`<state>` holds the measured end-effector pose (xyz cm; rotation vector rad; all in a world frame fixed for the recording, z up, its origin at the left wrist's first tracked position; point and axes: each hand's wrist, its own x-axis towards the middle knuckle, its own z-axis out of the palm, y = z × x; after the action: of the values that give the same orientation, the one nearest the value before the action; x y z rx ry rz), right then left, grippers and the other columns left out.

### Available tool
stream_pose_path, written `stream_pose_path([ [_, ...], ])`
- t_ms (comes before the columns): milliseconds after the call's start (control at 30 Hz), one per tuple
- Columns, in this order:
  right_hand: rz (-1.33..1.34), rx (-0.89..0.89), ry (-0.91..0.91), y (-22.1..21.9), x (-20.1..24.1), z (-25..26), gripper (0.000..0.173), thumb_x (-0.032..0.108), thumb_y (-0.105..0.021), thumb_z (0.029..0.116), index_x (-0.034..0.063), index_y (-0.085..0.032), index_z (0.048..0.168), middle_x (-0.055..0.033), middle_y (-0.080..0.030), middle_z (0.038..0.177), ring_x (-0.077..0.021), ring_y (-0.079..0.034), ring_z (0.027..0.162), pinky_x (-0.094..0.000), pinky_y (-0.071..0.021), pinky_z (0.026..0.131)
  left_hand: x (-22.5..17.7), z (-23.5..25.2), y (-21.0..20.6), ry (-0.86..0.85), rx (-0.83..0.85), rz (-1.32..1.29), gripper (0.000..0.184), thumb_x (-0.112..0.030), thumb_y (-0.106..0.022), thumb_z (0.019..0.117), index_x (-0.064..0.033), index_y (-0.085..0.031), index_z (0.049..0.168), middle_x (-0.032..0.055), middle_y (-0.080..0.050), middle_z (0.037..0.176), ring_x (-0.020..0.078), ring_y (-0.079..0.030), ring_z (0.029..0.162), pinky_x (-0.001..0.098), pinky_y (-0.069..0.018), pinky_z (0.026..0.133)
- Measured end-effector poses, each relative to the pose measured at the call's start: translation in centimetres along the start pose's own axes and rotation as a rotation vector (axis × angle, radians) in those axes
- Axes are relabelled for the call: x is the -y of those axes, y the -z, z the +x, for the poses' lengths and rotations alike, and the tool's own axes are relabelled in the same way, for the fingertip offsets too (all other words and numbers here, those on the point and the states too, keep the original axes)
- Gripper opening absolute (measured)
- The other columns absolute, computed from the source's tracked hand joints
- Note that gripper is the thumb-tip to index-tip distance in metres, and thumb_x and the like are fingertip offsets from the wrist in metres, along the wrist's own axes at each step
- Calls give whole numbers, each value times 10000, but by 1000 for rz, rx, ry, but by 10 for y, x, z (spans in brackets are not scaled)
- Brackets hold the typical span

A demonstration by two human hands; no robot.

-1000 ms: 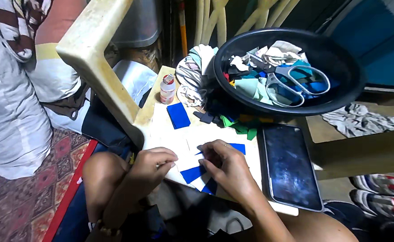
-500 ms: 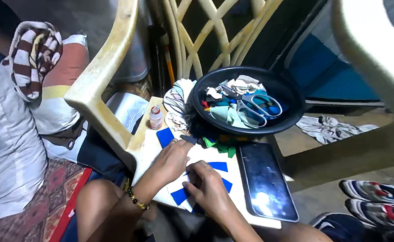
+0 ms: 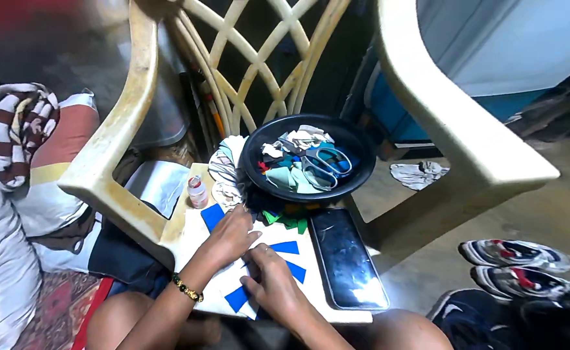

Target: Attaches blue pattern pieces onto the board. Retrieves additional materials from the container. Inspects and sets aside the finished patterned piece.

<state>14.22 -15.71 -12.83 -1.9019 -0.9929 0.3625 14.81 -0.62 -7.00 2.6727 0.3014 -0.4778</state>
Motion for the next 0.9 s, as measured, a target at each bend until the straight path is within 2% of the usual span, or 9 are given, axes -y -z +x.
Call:
stream_pose_path([
  [167,14,0,1,0,0,0,278,-5,-729,832,-100,-680,1089,-230,-660,1034,-324,-660,982,-406,-538,909,1,0,2,-35,27,-27,378,-280,-552,1061,84,-640,1113,253,-555,1260,374,-553,1197,499,-438,1037],
  [300,1,9,3,-1,0,0,260,-9,-724,835,-97,-681,1076,-230,-656,1012,-326,-661,952,-413,-546,884,9,-5,7,-44,32,-158,376,-282,-554,1063,47,-561,1246,229,-613,1169,342,-611,1083,523,-477,963],
  [367,-12,22,6,0,1,-1,254,-13,-716,844,-98,-682,1081,-230,-653,1015,-330,-657,956,-412,-543,885,12,-11,10,-43,18,-207,312,-181,-565,1049,36,-543,1271,200,-616,1086,296,-607,977,479,-491,897],
  [467,-5,34,43,3,1,-2,248,-7,-716,853,-97,-687,1083,-231,-654,1018,-326,-660,946,-406,-547,877,19,-22,7,-40,-47,-242,171,-41,-569,1011,37,-592,1162,137,-591,951,203,-555,827,371,-478,782],
  [533,45,-3,91,9,-4,-2,238,14,-703,875,-97,-690,1086,-216,-677,984,-288,-678,871,-386,-567,816,23,-28,1,0,-130,-281,123,-27,-579,1004,38,-646,1084,119,-616,924,165,-563,804,330,-484,764],
  [633,59,-231,190,27,-16,-1,198,42,-663,904,-82,-704,1052,-169,-709,892,-208,-696,757,-340,-592,714,32,-37,-15,74,-282,-406,112,-38,-620,990,11,-706,1043,98,-679,953,124,-617,835,305,-515,791],
  [733,76,-411,215,50,-28,-3,183,85,-650,913,-44,-708,1030,-101,-707,892,-98,-678,757,-259,-582,708,38,-50,-30,173,-415,-572,105,-20,-641,973,8,-722,1033,105,-715,1022,124,-666,927,307,-539,862],
  [833,107,-480,193,66,-33,-6,187,97,-655,913,-30,-696,1045,-51,-689,902,-20,-637,756,-187,-551,702,41,-65,-45,282,-556,-709,95,-13,-663,959,7,-729,1024,107,-722,1030,123,-678,925,298,-549,847],
  [900,114,-495,183,69,-34,-7,194,97,-665,907,-29,-690,1053,-37,-681,903,6,-626,762,-159,-539,701,41,-73,-57,302,-643,-770,93,-9,-670,951,6,-731,1019,87,-724,996,81,-668,860,250,-543,788],
])
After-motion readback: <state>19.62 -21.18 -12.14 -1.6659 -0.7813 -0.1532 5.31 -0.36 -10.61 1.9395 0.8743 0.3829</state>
